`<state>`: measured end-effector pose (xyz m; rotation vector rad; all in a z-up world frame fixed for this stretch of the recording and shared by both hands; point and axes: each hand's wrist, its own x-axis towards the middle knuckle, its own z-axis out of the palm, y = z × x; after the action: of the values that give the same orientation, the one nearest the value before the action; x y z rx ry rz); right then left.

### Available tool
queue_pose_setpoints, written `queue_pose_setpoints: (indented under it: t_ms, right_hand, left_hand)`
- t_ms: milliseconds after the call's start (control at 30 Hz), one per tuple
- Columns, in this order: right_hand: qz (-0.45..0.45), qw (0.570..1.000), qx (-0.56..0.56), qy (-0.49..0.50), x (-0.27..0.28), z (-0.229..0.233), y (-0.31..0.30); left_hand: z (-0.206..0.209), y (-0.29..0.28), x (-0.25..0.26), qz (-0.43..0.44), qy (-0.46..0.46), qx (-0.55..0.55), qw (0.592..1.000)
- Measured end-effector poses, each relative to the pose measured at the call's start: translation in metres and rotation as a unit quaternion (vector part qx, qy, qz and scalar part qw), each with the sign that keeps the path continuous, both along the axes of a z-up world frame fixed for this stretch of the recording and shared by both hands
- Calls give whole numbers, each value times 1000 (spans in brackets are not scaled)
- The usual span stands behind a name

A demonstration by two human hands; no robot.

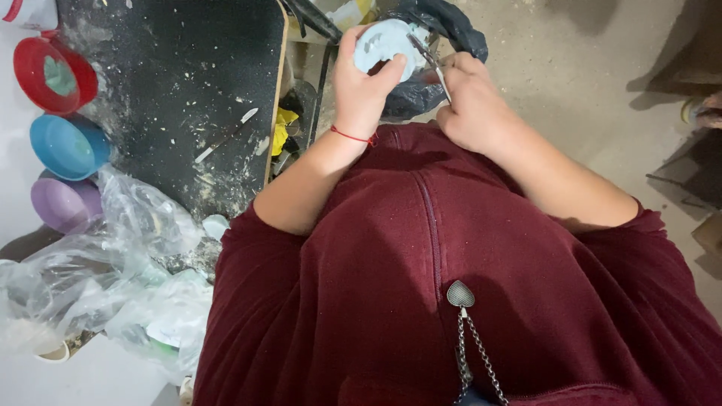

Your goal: Cleaning and inspecting dental models and impressions at a laboratory bench

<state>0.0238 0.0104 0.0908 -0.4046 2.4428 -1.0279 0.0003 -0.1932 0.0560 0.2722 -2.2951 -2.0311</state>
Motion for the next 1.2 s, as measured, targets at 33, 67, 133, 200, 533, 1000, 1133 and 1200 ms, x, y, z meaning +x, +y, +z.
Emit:
queue_pose_setpoints:
  t_ms: [33,67,133,200,533,1000,1133,1200]
  right_hand:
    - [2,1000,0,0,0,-4,1]
    - [15,999,-10,35,0,-8,3]
    - [30,997,-20,68,-2,-6,5]
    - [47,998,-29,27,-8,4,5]
    - [50,978,-65,193,-1,-26,9]
    - [83,981,-30,173,-7,-28,14]
    - [38,993,-44,105,-3,-15,14]
    - [48,989,-45,133,-1,-15,15]
  left_hand:
    - [4,1,1,2,0,0,1000]
    - [9,2,1,-6,6,-2,1000]
    - [12,3,0,-13,10,-3,1000]
    - [11,3,-5,-9,-34,12,999]
    - [11,-3,-4,-45,-27,-49,997]
    - [-1,-6,-6,-89,-43,-40,994]
    - [-9,-6,-9,-72,-74,-13,995]
    - [-20,-8,-8,-84,-52,-25,995]
